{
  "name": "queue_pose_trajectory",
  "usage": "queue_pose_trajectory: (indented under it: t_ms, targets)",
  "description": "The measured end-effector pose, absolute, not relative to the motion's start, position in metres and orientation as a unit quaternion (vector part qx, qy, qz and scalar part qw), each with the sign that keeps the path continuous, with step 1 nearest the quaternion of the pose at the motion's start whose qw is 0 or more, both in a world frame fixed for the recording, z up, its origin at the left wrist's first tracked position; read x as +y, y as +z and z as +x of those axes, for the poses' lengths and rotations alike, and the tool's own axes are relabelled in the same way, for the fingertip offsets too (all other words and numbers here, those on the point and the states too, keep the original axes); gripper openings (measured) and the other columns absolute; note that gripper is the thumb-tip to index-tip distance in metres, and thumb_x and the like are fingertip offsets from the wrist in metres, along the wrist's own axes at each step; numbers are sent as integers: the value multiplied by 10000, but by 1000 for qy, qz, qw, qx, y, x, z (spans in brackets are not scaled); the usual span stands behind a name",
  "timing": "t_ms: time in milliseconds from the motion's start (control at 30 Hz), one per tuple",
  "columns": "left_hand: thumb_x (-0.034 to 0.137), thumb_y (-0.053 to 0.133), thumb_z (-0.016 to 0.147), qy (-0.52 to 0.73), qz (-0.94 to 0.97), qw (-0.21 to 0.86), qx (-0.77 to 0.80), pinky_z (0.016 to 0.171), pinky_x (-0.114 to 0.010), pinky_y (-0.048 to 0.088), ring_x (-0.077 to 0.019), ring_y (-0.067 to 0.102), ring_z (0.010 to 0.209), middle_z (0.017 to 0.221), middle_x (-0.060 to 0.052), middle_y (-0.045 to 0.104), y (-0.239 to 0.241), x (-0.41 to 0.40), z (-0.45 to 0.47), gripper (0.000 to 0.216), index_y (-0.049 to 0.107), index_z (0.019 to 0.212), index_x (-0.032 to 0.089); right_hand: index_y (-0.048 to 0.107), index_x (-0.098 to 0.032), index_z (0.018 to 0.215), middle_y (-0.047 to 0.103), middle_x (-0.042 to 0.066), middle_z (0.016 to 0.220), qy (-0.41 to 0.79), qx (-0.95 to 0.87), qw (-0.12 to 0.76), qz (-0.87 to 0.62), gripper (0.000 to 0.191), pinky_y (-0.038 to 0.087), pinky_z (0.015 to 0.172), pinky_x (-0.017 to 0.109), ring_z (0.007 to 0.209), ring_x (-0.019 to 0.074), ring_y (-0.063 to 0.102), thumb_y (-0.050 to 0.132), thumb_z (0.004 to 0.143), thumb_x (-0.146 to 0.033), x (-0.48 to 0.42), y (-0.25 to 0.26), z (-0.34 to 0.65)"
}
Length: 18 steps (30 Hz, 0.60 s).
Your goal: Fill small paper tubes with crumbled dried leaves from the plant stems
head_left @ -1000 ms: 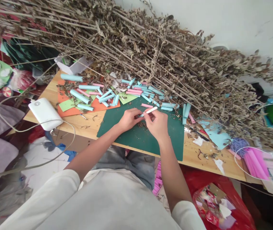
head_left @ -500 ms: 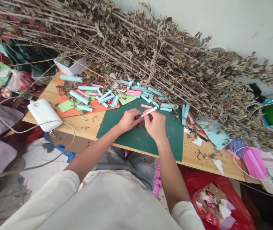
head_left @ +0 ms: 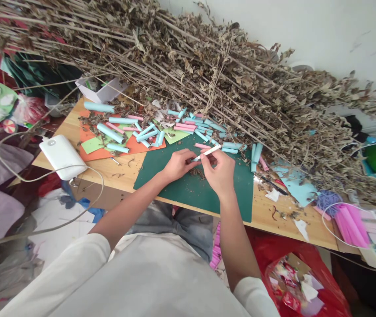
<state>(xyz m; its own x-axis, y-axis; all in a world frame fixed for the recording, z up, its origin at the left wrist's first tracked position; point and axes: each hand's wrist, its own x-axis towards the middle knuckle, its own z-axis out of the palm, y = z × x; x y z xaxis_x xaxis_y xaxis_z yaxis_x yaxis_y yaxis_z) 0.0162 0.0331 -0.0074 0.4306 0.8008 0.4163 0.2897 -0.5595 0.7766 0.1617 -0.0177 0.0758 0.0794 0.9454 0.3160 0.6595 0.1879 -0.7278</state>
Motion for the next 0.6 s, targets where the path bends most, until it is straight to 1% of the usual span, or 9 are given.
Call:
queue_pose_trajectory:
  t_ms: [200,300,367,433,467,500,533,600]
  targets:
    - [419,590,912,403,786,318,345,610,-227,402,-116,523,635,718,-16,567,-7,33,16,294,642,804,151,681,-201,933,721,61,992,174,-650,427,-604,149,496,605,270,636,129,576,576,885,-294,-20,84,159]
    - [427,604,903,407,781,321,347,607,-225,407,-112,520,624,721,-15,569,-7,33,16,289,646,823,153,681,-204,898,695,49,915,156,-642,440,-608,163,478,608,269,650,128,565,554,907,-307,-21,88,157]
    - [429,605,902,406,780,323,350,602,-224,406,-109,515,615,719,-14,568,-7,32,16,290,646,827,152,659,-207,876,671,52,920,148,-632,473,-596,147,493,682,285,761,151,599,569,902,-321,-19,87,155]
    - [432,601,904,404,781,322,352,598,-224,403,-109,511,611,712,-14,564,-7,32,16,296,642,821,150,606,-214,872,653,53,939,185,-611,534,-554,139,502,751,307,853,168,611,575,899,-346,-15,85,149]
    - [434,602,903,405,781,321,351,598,-224,402,-109,509,610,710,-13,563,-7,32,16,298,642,822,150,570,-219,857,640,43,905,219,-595,569,-524,157,501,750,310,838,165,607,562,906,-367,-12,83,145]
    - [437,606,900,405,781,320,351,600,-225,403,-109,509,610,710,-11,563,-6,32,16,297,643,828,151,530,-225,824,610,21,823,258,-572,602,-495,197,495,705,300,760,150,590,529,923,-395,-8,80,140]
    - [440,609,897,406,782,319,350,603,-225,404,-110,509,612,710,-11,564,-6,32,16,297,645,834,152,481,-230,766,544,-10,711,290,-546,631,-469,265,471,634,281,653,131,543,486,943,-427,-4,78,135]
    - [443,609,895,405,783,322,346,605,-226,408,-112,510,615,710,-11,565,-6,32,16,300,646,831,153,358,-236,648,352,-57,558,328,-494,671,-445,414,368,496,248,488,103,392,399,972,-489,4,76,126]
